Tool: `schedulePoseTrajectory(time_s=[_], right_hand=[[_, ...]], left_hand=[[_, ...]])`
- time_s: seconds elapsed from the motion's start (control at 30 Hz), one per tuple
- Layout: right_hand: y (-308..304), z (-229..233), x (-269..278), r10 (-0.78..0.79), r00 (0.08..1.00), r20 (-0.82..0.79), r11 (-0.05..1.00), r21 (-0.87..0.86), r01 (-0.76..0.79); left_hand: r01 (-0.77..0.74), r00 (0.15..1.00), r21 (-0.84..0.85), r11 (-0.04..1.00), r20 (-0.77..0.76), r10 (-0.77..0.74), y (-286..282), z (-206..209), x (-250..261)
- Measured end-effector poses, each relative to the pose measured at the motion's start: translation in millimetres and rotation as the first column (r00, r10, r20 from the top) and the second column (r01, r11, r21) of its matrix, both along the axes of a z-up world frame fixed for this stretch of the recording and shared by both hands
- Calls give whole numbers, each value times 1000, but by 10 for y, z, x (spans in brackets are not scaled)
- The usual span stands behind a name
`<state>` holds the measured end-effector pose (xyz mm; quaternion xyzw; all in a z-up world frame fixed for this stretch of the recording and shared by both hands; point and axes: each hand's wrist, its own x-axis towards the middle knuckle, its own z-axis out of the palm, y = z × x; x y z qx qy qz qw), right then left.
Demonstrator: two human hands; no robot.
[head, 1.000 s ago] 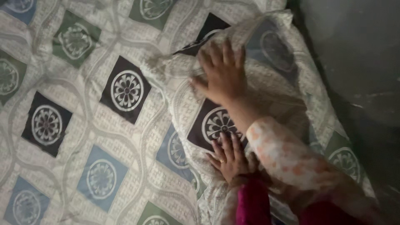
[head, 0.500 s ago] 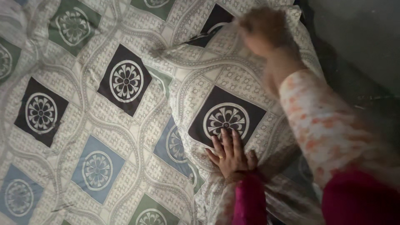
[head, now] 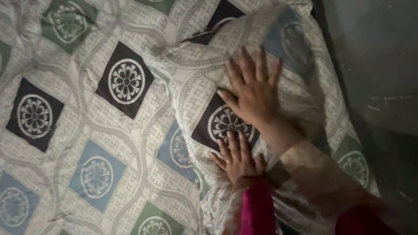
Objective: The person smooths a large patterned floor mat with both hands, repeatedly pressing and rubbing different sections to flatten wrinkles. The person adjusts the mat's position and continues smoothing until the mat lies flat on the floor.
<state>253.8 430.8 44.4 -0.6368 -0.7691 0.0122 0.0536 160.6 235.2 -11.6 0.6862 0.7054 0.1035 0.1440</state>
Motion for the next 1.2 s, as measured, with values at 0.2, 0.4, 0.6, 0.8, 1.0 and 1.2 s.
schedulePoseTrajectory(time_s=[0.2, 0.4, 0.6, 0.8, 1.0, 1.2], right_hand=[[368, 72, -54, -51, 993, -109, 992, -117, 38], [933, 92, 147, -5, 983, -185, 967, -250, -43], [699, -433, 963, -92, 931, -353, 996, -43, 82], [-1, -501, 1485, -157, 759, -632, 984, -164, 68], [-258, 1, 1181, -609, 669, -426, 785, -448, 428], [-1060, 56, 461, -364, 931, 30, 931, 35, 363]], left_hand=[[-34, 999, 85, 996, 43, 30, 4, 0, -18], [-62, 997, 124, 990, 57, 55, 27, 30, 26], [-55, 996, 140, 989, 71, 45, 15, 35, 12], [-51, 997, 96, 994, 53, 46, 23, 27, 6], [-71, 994, 112, 991, 86, 61, 0, 8, 14], [-28, 993, 66, 997, 114, 21, 22, -7, -8]])
